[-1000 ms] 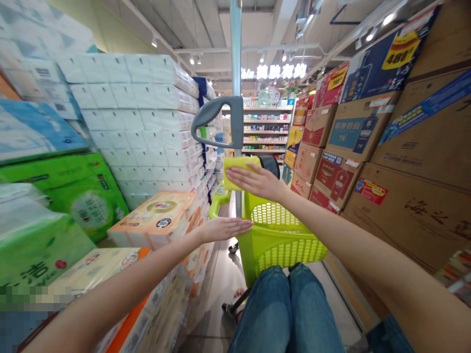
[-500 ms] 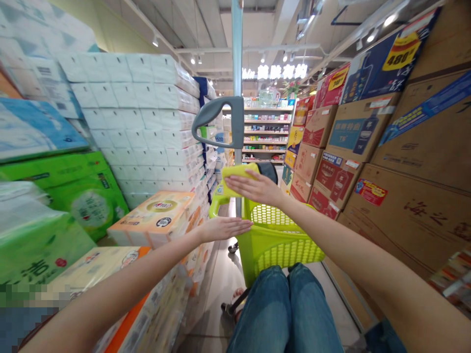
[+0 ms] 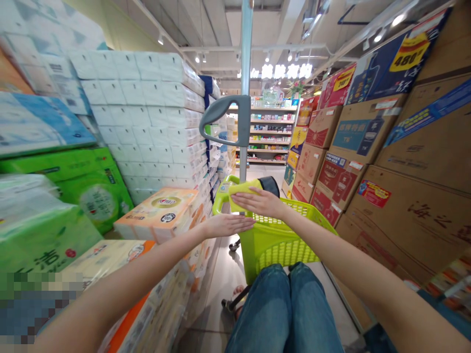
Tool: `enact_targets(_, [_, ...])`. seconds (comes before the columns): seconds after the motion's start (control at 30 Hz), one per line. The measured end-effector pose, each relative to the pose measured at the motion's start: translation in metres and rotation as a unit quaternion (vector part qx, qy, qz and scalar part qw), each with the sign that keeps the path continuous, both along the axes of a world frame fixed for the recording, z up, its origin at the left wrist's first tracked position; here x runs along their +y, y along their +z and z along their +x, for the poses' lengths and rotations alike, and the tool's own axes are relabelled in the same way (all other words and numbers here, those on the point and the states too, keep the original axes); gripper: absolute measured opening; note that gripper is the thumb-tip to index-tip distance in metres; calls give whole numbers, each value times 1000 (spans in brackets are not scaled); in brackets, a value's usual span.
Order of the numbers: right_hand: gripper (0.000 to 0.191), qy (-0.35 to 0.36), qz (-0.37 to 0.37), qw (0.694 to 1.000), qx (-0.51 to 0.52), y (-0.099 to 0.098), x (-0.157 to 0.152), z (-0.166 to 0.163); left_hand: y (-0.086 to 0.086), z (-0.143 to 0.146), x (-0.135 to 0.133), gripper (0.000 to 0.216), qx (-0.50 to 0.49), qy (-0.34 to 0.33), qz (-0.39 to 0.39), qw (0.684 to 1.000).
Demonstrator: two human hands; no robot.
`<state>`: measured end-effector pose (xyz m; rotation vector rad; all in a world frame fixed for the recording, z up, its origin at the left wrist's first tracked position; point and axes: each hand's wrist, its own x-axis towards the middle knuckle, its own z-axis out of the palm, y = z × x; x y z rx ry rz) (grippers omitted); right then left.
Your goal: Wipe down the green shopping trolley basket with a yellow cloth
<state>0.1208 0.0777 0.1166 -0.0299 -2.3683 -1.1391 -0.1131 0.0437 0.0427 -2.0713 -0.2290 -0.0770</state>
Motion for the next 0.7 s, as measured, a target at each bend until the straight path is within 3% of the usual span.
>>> enact_targets(0.13, [66, -20, -28, 995, 92, 68, 6, -9, 7, 1, -4, 56, -5, -12, -1, 1000])
enact_targets(0.2, [67, -20, -39, 991, 124, 78, 7, -14, 9, 1, -4, 55, 0, -16, 6, 1000])
enact_targets(0.27, [67, -19, -47, 990, 130, 61, 6, -15, 7, 0, -3, 54, 7, -15, 14, 1000])
enact_targets(0.4, [59, 3, -31, 998, 56, -9, 2, -6, 2, -2, 2, 55, 1, -10, 1, 1000])
enact_targets(0.47, [56, 18, -11, 1000, 2, -23, 1, 0, 0, -2, 4, 56, -7, -13, -18, 1000])
enact_targets(0.5, [57, 23, -6, 1000, -14, -20, 2, 2, 0, -2, 3, 56, -8, -13, -24, 1000])
enact_targets(0.57, [60, 20, -8, 1000, -6, 5, 6, 1, 1, -2, 2, 57, -6, -9, -30, 999])
enact_targets(0.7, [64, -7, -21, 994, 109, 73, 13, -12, 4, 0, -1, 57, -5, 10, -33, 999])
